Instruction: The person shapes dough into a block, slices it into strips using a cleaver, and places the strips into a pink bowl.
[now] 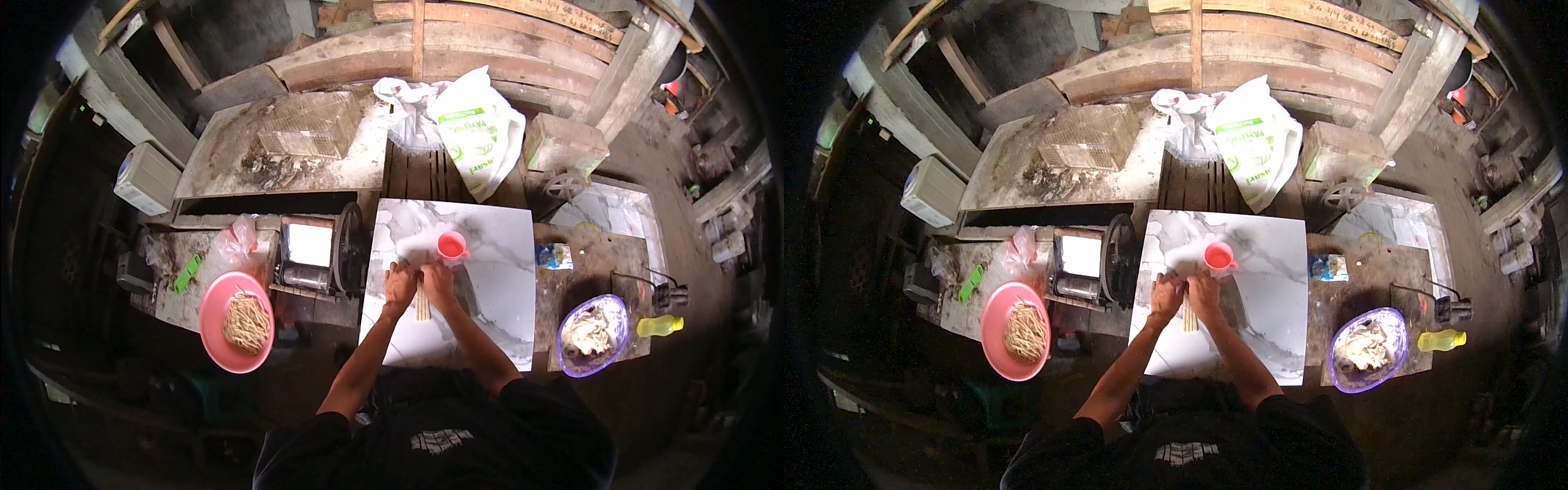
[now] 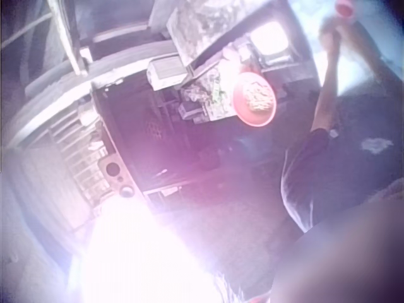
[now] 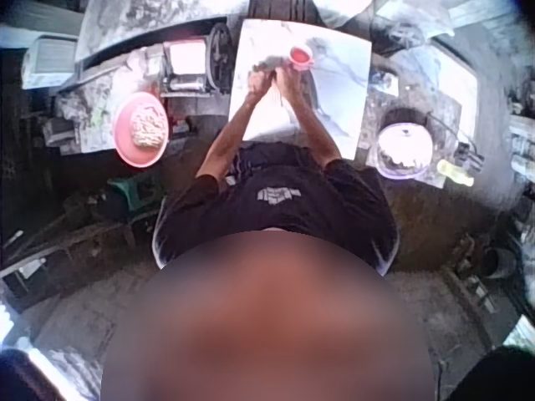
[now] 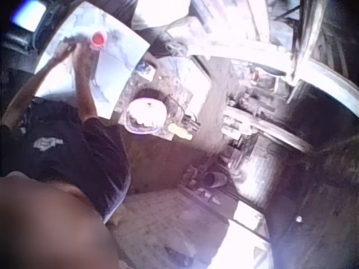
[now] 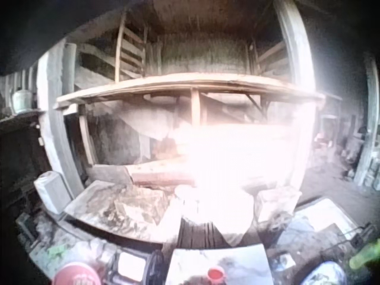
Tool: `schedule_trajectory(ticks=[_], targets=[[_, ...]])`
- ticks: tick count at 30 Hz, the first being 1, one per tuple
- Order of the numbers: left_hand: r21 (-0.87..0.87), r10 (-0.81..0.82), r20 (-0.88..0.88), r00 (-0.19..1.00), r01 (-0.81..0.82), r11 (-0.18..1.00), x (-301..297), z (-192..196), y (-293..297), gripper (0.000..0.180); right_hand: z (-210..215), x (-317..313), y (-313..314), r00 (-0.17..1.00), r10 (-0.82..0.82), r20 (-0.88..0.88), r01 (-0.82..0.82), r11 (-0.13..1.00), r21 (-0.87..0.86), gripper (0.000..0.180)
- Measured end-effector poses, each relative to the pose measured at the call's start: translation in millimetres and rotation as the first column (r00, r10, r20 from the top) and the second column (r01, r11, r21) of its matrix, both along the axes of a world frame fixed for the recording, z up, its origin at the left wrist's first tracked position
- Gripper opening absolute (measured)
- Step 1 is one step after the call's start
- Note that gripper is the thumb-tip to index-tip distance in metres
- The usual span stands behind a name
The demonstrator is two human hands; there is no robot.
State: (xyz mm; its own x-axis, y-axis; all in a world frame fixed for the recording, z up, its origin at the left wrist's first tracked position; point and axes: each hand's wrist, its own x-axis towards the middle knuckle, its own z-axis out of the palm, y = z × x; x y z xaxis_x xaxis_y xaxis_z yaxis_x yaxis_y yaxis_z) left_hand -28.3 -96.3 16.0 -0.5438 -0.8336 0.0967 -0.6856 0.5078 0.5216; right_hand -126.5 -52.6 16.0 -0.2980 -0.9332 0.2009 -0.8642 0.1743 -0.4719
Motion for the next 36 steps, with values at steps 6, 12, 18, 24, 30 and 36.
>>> schedule_trajectory(ticks=[6, 12, 18, 24, 30, 36], targets=[[0.022, 0.028, -0.333, 0.943, -0.021, 1.000, 2, -1, -2, 0.012, 13, -7, 5, 0.997, 0.049, 0.065, -0.043, 0.995, -0.093, 0.009], [0.336, 0.075, -0.698, 0.713, 0.234, 0.912, 32, 47, -8, 0.008, 78, -20, 17, 0.830, 0.206, 0.519, -0.139, 0.976, -0.165, 0.008], [0.238, 0.083, -0.723, 0.686, 0.134, 0.962, 59, 119, 2, 0.008, 146, -12, 16, 0.907, 0.267, 0.325, -0.166, 0.937, -0.307, 0.008], [0.285, 0.269, -0.698, 0.663, -0.087, 0.955, 103, 131, 25, 0.011, 155, 27, 5, 0.881, 0.426, 0.205, -0.344, 0.875, -0.342, 0.007], [0.440, 0.528, -0.630, 0.570, -0.298, 0.847, 158, 109, 48, 0.012, 131, 86, -14, 0.698, 0.641, 0.319, -0.605, 0.767, -0.215, 0.007], [0.580, 0.761, -0.505, 0.407, -0.493, 0.648, 223, 52, 66, 0.012, 68, 173, -33, 0.506, 0.776, 0.376, -0.809, 0.578, -0.103, 0.006]])
